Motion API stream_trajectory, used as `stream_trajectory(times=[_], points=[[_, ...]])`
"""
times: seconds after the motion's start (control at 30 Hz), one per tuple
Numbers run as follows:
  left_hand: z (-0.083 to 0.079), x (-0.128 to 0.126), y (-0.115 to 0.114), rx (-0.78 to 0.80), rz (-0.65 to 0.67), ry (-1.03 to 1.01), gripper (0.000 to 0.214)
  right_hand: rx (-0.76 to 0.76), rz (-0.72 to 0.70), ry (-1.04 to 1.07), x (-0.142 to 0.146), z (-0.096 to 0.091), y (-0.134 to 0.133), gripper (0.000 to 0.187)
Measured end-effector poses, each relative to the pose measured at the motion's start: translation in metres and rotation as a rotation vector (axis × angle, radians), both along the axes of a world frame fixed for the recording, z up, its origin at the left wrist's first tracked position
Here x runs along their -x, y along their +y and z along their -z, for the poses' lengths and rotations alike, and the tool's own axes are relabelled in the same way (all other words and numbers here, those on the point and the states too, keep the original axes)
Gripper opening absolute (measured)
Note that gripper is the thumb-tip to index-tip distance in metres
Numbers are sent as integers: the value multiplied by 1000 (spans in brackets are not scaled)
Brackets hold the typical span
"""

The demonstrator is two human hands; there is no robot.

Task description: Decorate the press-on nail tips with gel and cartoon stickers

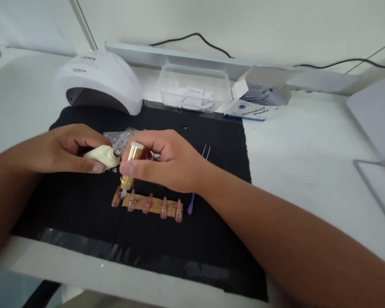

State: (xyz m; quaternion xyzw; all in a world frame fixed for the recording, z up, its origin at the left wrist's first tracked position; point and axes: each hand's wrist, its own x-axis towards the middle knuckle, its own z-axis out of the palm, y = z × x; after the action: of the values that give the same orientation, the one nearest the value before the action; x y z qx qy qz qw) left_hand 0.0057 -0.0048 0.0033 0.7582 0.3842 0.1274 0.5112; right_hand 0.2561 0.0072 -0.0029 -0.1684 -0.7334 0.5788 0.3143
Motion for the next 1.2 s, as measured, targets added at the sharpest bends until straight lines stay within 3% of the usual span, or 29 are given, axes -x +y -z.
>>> stream_trajectory(times=[0.13, 0.37, 0.63, 0.87, 1.03, 1.2], points=[[-1, 0, -1, 3, 0, 1, 23, -140, -84, -64, 0, -2, 1, 23], [-4, 0, -2, 6, 11, 34, 23, -230, -103, -120, -1, 0, 4, 20], [-2, 0, -2, 41, -9, -6, 19, -143, -61, -125, -2, -3, 3, 21], [-3, 0, -2, 14, 1, 17, 22, -223, -74, -133, -1, -1, 3, 19], [-3, 0, -2, 33, 12, 18, 23, -178, -4, -138, -3, -2, 4, 20], [-2, 0, -2, 2, 17, 2, 22, -169, -79, -108, -1, -3, 2, 18]])
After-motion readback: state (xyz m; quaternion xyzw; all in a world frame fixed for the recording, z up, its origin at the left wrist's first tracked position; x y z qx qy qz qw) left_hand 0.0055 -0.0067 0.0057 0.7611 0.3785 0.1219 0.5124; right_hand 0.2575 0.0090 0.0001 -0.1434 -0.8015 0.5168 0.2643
